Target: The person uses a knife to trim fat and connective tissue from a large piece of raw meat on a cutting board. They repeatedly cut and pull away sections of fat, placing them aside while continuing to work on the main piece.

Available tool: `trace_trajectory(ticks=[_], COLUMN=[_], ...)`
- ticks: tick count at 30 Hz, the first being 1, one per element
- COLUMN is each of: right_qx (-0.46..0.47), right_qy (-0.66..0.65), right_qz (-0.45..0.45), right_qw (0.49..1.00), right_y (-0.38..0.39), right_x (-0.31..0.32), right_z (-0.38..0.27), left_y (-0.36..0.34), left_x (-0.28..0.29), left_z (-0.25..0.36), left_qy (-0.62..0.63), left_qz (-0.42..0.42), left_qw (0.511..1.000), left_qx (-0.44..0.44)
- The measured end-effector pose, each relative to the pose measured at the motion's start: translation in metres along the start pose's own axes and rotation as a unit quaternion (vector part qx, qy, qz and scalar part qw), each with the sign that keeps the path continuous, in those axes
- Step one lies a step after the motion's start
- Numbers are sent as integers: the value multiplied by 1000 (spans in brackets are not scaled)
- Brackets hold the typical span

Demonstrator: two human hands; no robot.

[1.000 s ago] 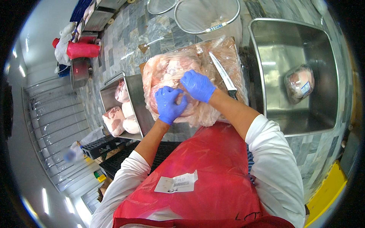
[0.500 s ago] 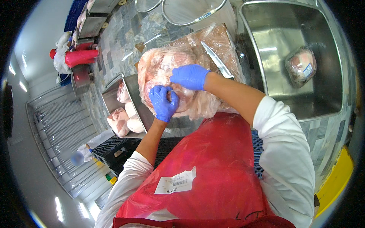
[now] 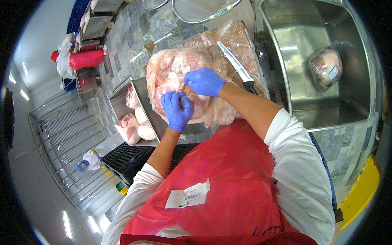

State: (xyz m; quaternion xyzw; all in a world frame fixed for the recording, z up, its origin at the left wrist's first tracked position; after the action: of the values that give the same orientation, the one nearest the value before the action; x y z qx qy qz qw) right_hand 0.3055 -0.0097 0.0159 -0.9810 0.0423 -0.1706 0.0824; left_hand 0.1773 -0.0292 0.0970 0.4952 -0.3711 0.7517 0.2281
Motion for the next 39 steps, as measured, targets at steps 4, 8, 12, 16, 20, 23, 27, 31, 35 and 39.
trace_trajectory(ticks=[4, 8, 12, 16, 20, 23, 27, 31, 35, 39], right_qx=[-109, -141, -187, -89, -225, -375, -371, -400, -459, -346], right_qy=[-123, -204, -213, -97, 25, 219, 269, 232, 167, 130], right_qz=[-12, -14, -25, 56, 172, -10, 14, 62, 30, 61], right_qw=[986, 969, 959, 990, 959, 901, 889, 885, 872, 927], right_y=[-3, -4, 2, 6, 54, 132, 194, 202, 212, 243], right_x=[-2, -22, -24, 24, 116, 114, 104, 103, 134, 168], right_z=[23, 47, 42, 25, 51, 67, 74, 86, 51, -43], left_y=[0, -1, 1, -3, 2, 1, -31, -55, -59, -71], left_x=[-3, -4, -2, -2, 1, 8, 38, 30, -3, -19], left_z=[1, 2, -1, 0, -10, -35, -57, -114, -170, -181], left_qy=[-2, -16, -26, -38, -6, 111, -12, -74, -18, 32], left_qz=[-3, -9, 4, 18, 25, 50, 48, 6, -116, -162], left_qw=[1000, 1000, 999, 999, 1000, 987, 997, 994, 979, 966], left_qx=[-10, -25, -30, -27, 13, 108, 66, 81, 166, 198])
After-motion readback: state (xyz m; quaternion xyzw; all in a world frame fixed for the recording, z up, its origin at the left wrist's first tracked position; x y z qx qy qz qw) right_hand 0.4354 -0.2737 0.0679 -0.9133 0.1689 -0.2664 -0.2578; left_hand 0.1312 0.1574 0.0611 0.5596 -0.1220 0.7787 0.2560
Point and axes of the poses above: each hand's wrist, its own y-axis away from the middle knuckle, its own x-axis out of the back of the hand, z = x × y, the point moved 10 cm from there along -y, towards the middle knuckle, and after that the axes turned 7 degrees about -x, right-handed, at the moved point
